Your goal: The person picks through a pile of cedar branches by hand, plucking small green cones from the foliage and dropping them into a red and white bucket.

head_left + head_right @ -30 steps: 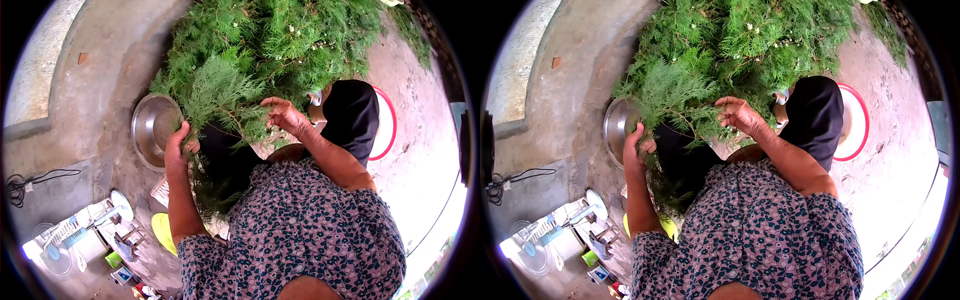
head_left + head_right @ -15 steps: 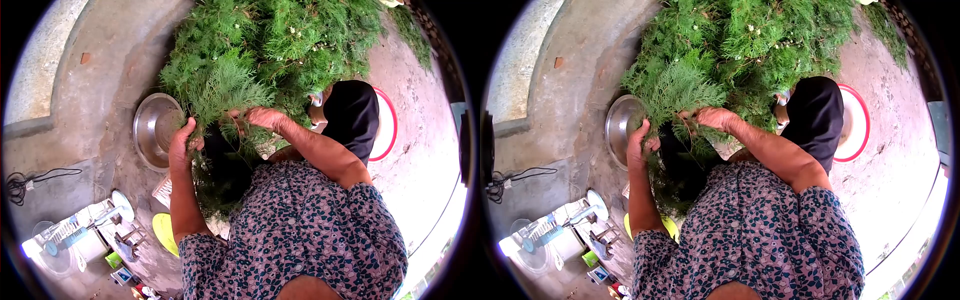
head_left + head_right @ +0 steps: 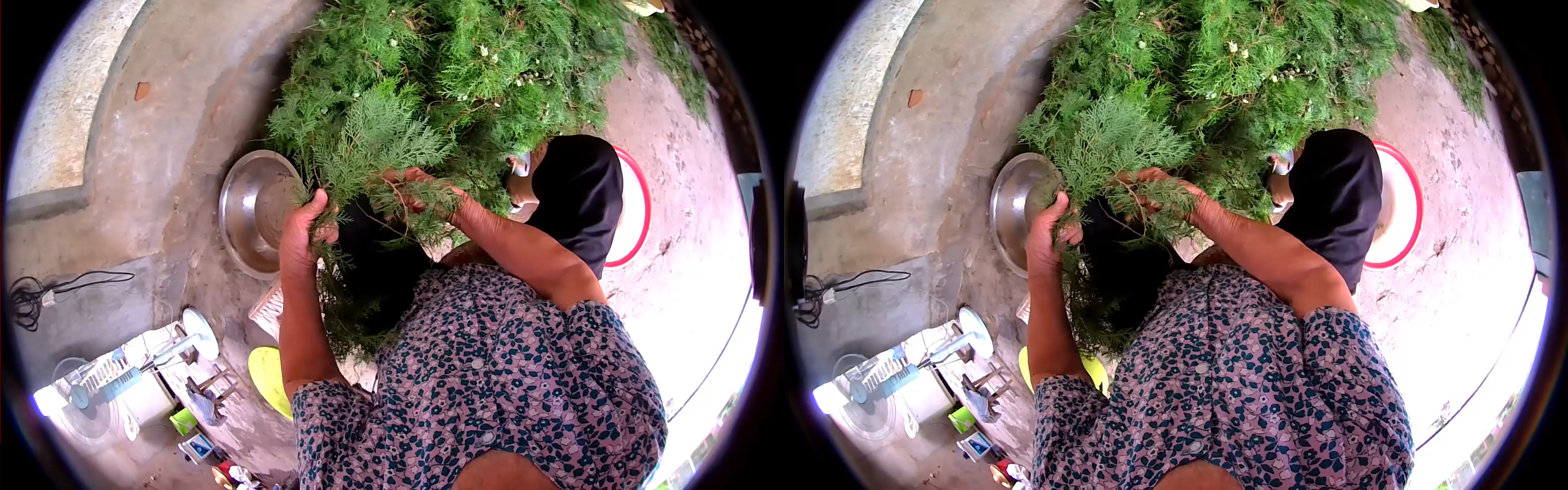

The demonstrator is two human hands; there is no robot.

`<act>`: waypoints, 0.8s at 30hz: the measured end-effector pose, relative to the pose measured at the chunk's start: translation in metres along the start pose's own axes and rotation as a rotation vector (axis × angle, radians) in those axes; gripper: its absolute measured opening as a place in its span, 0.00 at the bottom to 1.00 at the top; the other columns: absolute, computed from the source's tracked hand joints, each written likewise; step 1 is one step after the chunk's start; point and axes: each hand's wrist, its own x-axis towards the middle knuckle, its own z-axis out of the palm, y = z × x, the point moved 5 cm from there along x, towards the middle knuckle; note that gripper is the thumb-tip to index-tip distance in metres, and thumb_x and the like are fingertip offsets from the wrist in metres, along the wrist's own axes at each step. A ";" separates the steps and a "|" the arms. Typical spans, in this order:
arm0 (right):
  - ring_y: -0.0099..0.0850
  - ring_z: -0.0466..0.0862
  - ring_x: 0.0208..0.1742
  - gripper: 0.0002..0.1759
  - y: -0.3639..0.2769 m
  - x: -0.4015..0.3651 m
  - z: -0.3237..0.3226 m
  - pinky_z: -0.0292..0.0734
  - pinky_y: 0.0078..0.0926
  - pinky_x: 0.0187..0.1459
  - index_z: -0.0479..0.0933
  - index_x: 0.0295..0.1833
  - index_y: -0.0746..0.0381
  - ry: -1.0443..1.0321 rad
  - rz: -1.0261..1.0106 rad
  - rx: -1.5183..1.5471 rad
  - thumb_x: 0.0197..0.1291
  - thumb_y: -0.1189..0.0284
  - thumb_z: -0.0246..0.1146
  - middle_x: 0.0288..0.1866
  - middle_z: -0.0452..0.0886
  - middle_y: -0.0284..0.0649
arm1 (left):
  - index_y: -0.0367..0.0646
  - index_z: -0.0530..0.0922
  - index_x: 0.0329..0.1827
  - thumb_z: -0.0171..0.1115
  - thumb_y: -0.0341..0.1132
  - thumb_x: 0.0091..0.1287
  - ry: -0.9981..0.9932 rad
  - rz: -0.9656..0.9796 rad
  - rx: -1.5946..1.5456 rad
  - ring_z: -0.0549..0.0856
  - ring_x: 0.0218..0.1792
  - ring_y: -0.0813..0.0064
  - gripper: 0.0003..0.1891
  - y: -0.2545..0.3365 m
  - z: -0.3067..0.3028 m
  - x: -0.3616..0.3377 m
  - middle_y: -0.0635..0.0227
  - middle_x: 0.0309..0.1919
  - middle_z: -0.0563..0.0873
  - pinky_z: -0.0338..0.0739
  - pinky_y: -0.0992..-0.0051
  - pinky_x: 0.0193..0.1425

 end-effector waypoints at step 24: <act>0.38 0.79 0.44 0.25 -0.084 -0.067 0.001 0.77 0.33 0.44 0.70 0.51 0.71 0.394 -0.443 -0.120 0.67 0.57 0.47 0.44 0.76 0.48 | 0.43 0.76 0.45 0.67 0.43 0.56 0.257 0.126 0.213 0.77 0.30 0.80 0.18 0.057 0.015 -0.015 0.72 0.33 0.80 0.70 0.80 0.30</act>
